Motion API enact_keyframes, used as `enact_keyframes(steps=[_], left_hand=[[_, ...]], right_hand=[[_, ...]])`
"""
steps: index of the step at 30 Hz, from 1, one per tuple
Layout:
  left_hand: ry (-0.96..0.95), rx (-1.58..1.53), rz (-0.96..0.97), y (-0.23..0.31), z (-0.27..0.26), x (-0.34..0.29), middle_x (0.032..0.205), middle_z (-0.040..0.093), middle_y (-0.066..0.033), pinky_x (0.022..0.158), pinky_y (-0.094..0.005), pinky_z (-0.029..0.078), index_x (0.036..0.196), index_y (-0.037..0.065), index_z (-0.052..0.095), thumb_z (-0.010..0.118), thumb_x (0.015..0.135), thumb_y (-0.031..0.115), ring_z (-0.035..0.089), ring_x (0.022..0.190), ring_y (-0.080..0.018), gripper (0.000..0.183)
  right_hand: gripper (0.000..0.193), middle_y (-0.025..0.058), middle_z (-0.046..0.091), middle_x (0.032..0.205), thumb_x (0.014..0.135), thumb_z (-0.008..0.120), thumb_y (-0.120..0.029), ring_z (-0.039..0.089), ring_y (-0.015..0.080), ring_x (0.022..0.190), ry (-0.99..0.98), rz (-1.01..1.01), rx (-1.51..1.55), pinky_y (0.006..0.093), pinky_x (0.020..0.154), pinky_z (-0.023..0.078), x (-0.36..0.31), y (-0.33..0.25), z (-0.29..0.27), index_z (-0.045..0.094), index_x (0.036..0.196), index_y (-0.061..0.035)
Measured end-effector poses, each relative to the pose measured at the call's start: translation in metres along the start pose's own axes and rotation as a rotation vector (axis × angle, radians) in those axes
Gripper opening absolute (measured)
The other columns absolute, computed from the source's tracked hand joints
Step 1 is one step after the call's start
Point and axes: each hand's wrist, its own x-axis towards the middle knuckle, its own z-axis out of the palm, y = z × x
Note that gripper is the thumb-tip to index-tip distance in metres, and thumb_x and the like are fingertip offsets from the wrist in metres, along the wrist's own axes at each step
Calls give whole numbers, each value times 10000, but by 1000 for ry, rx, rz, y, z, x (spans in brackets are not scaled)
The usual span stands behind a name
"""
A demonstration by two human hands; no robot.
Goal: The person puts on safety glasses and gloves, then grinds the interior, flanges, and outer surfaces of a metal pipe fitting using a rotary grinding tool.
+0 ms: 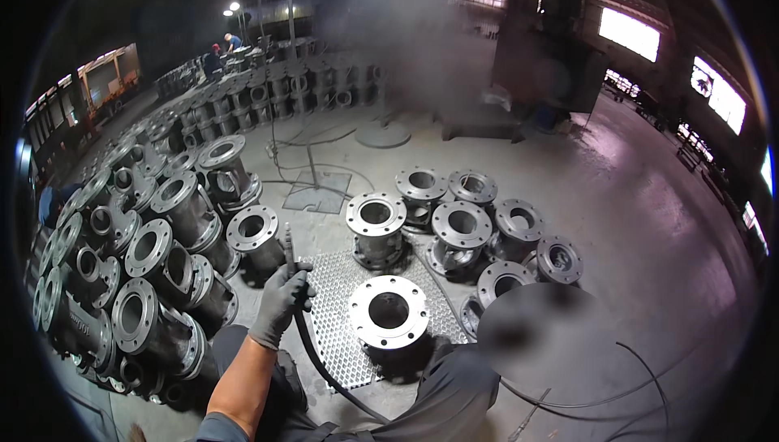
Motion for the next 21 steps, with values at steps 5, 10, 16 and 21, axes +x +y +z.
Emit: enact_keyframes(steps=[5,10,16,21], left_hand=[[-54,59,-101,-3,-21,24,858,668,-82,577,-259,540,1341,-16,607,631,1088,234,628,663,-117,357],[70,21,-212,9,-24,20,865,689,-84,610,-245,537,1356,-59,598,638,1054,203,642,693,-123,402],[250,-121,-479,11,-31,20,855,706,-91,617,-250,531,1383,-69,574,610,1067,191,644,637,-131,410],[310,-235,-432,-13,-55,29,845,709,-143,601,-303,560,1386,-57,547,631,1084,138,664,616,-204,369]], right_hand=[[499,289,724,1224,1053,443,-331,676,352,1180,-63,-59,-91,443,1009,509,32,-4,33,736,1231,30],[469,270,729,1181,1051,463,-315,683,332,1126,-137,-126,-175,427,968,519,87,-16,66,736,1212,30],[433,247,736,1129,1049,488,-295,692,308,1063,-195,-193,-252,409,920,530,166,-28,105,735,1191,31],[403,227,742,1086,1048,508,-278,699,288,1009,-242,-243,-297,393,879,539,197,-36,129,735,1173,31]])
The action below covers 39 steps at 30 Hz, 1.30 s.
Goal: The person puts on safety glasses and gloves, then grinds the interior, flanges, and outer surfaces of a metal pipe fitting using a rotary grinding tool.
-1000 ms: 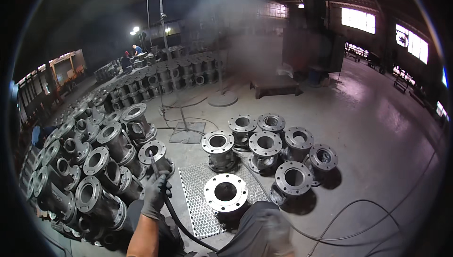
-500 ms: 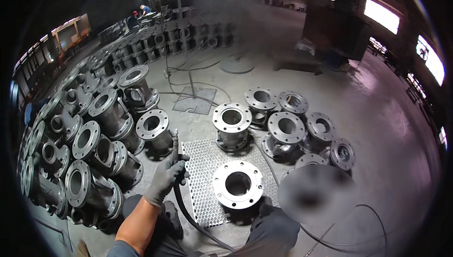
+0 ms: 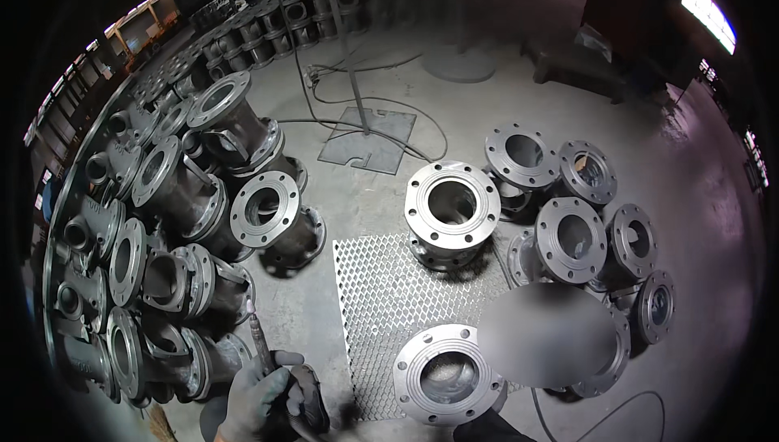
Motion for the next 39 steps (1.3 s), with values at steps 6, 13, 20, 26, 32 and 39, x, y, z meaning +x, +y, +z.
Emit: enact_keyframes(steps=[6,13,20,26,32,39], left_hand=[[56,43,34,15,28,-18,716,640,-49,519,-242,484,1390,-57,534,590,1106,177,607,573,-129,372],[-96,29,95,11,43,-44,852,699,-90,607,-242,528,1412,-58,559,607,1082,211,640,644,-116,428],[-307,119,86,-53,85,-19,961,711,-105,608,-273,566,1499,-42,466,590,1061,150,654,670,-129,495],[-190,935,325,-166,113,32,1091,770,-279,879,-485,607,1400,-26,577,675,918,172,784,947,-388,531],[-212,1569,443,-204,128,22,1107,753,-243,898,-572,597,1274,56,599,548,978,140,762,1033,-438,312],[-242,1695,622,-213,115,6,1162,752,-207,912,-552,585,1203,73,643,504,1011,168,750,1086,-392,255]], right_hand=[[368,204,749,1034,1046,533,-258,708,263,946,42,-125,-115,375,831,551,34,14,-38,735,1151,31],[328,177,757,974,1044,561,-234,718,235,871,195,-262,-221,353,774,564,26,43,-86,734,1125,32],[288,150,765,914,1042,590,-211,728,207,797,317,-305,-300,331,718,577,-46,104,-117,734,1100,32],[250,102,758,848,1023,634,-175,696,162,685,510,-21,320,332,628,557,-86,18,-209,772,1062,30],[193,81,740,808,1022,645,-100,672,133,658,546,-53,505,310,604,559,-142,-36,-241,766,1090,35],[235,92,739,853,1033,622,-115,706,138,734,513,26,688,305,641,579,-165,-52,-254,753,1115,63]])
